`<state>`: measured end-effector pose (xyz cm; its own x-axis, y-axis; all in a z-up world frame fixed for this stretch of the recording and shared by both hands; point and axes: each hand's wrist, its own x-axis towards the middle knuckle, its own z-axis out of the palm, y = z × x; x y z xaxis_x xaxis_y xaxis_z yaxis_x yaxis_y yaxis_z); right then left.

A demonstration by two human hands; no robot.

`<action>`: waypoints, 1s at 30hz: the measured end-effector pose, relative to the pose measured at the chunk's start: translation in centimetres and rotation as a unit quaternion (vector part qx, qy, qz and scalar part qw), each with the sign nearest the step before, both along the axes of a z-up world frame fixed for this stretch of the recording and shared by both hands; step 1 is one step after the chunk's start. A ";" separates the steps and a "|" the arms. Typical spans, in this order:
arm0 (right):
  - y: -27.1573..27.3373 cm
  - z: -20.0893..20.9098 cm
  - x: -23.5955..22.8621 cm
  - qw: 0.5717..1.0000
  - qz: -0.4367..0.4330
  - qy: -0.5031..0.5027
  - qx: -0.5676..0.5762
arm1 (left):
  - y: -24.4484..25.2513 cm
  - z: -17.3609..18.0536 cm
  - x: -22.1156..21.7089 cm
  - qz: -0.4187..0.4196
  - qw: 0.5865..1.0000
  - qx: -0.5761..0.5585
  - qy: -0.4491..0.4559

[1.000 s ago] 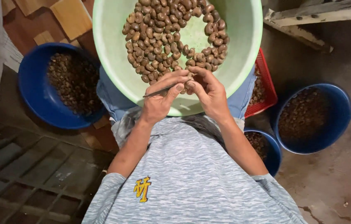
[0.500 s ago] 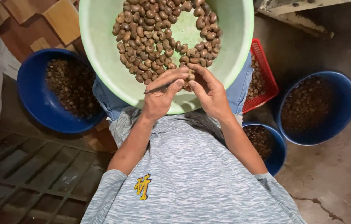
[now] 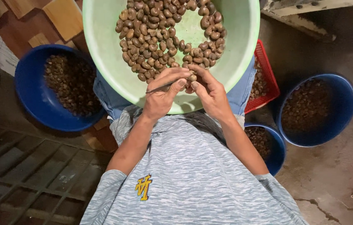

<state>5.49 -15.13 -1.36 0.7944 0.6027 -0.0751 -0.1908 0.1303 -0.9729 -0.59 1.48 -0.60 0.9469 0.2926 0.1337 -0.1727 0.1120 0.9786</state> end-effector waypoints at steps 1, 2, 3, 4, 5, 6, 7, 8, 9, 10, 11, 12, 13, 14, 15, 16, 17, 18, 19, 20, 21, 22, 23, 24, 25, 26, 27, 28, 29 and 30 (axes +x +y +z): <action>-0.1 -0.3 0.0 1.000 0.000 0.000 -0.001 | -0.2 -0.8 -0.1 0.000 1.000 -0.001 0.000; -0.2 -0.5 0.0 1.000 0.004 0.007 0.006 | -0.3 -1.6 -0.1 0.014 1.000 0.005 0.001; -0.3 -0.8 0.1 1.000 0.007 0.015 0.012 | -0.4 -2.4 -0.2 0.028 1.000 0.010 0.002; -0.3 -0.9 0.0 1.000 0.007 0.014 0.011 | -0.4 -1.7 0.0 0.028 1.000 0.010 0.001; -0.3 -1.1 0.0 1.000 0.002 0.017 0.014 | -0.5 -1.1 0.2 0.018 1.000 -0.004 0.000; -0.4 -1.2 -0.2 1.000 -0.004 0.022 0.017 | -0.5 -0.4 0.3 0.008 1.000 -0.017 -0.001; -0.4 -1.2 0.0 1.000 -0.005 0.023 0.016 | -0.5 -0.4 0.4 0.008 1.000 -0.017 0.000; -0.4 -1.2 0.1 1.000 -0.002 0.021 0.010 | -0.5 -0.3 0.5 0.009 1.000 -0.018 -0.012; -0.3 -1.2 0.3 1.000 0.001 0.019 0.004 | -0.4 -0.3 0.5 0.010 0.999 -0.019 -0.025; -0.2 -1.5 0.2 1.000 0.001 0.018 0.004 | -0.4 -0.7 0.4 0.010 0.999 -0.019 -0.025; -0.2 -1.7 0.1 0.999 0.001 0.031 0.011 | -0.3 -1.2 0.3 0.015 0.999 -0.041 -0.029; -0.2 -1.9 0.1 0.999 0.000 0.044 0.017 | -0.3 -1.6 0.2 0.020 0.997 -0.063 -0.033; -0.2 -1.7 0.2 0.999 0.000 0.043 0.017 | -0.3 -1.1 0.3 0.020 0.997 -0.063 -0.034; -0.2 -1.5 0.2 0.999 -0.007 0.050 0.017 | -0.4 -0.7 0.3 0.013 0.998 -0.045 -0.033; -0.3 -1.2 0.2 0.998 -0.014 0.057 0.017 | -0.4 -0.2 0.3 0.007 0.999 -0.027 -0.031; -0.3 -1.5 0.2 0.998 -0.013 0.057 0.017 | -0.5 -0.5 0.3 0.008 0.999 -0.026 -0.032; -0.4 -1.8 0.2 0.998 -0.012 0.064 0.022 | -0.6 -0.7 0.4 0.012 0.998 -0.045 -0.045; -0.5 -2.0 0.3 0.997 -0.012 0.071 0.027 | -0.7 -1.0 0.4 0.015 0.996 -0.066 -0.059; -0.3 -1.5 0.2 0.997 -0.013 0.071 0.027 | -0.6 -0.9 0.4 0.015 0.996 -0.066 -0.059; -0.1 -1.0 0.1 0.997 -0.014 0.076 0.020 | -0.6 -0.7 0.4 0.005 0.996 -0.069 -0.065; 0.0 -0.6 0.0 0.997 -0.015 0.080 0.012 | -0.5 -0.6 0.5 -0.006 0.995 -0.071 -0.071; -0.1 -0.7 0.0 0.996 -0.015 0.082 0.012 | -0.6 -0.7 0.4 -0.006 0.995 -0.072 -0.069; -0.2 -0.8 0.0 0.996 -0.014 0.082 0.012 | -0.6 -0.8 0.3 -0.006 0.997 -0.049 -0.066; -0.1 -0.9 0.2 0.997 -0.012 0.081 0.013 | -0.6 -0.8 0.4 -0.005 0.998 -0.025 -0.065; 0.0 -0.8 0.2 0.997 -0.011 0.081 0.014 | -0.6 -1.0 0.4 -0.005 0.998 -0.025 -0.065; 0.0 -0.7 0.2 0.997 -0.008 0.080 0.011 | -0.6 -1.2 0.4 -0.003 0.997 -0.028 -0.070; 0.1 -0.6 0.2 0.997 -0.006 0.080 0.008 | -0.7 -1.4 0.4 -0.002 0.997 -0.032 -0.075; 0.2 -0.2 0.3 0.997 -0.006 0.079 0.008 | -0.6 -1.3 0.5 -0.002 0.997 -0.032 -0.075; 0.3 0.3 0.4 0.996 -0.011 0.090 0.006 | -0.6 -1.2 0.5 -0.014 0.996 -0.042 -0.077; 0.4 0.7 0.3 0.995 -0.016 0.102 0.003 | -0.6 -1.1 0.4 -0.027 0.995 -0.052 -0.078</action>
<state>5.82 -14.77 -0.64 0.7826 0.5776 -0.2323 -0.3789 0.1457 -0.9139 -0.15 0.88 -1.69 0.9314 0.2627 0.2518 -0.3130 0.2252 0.9227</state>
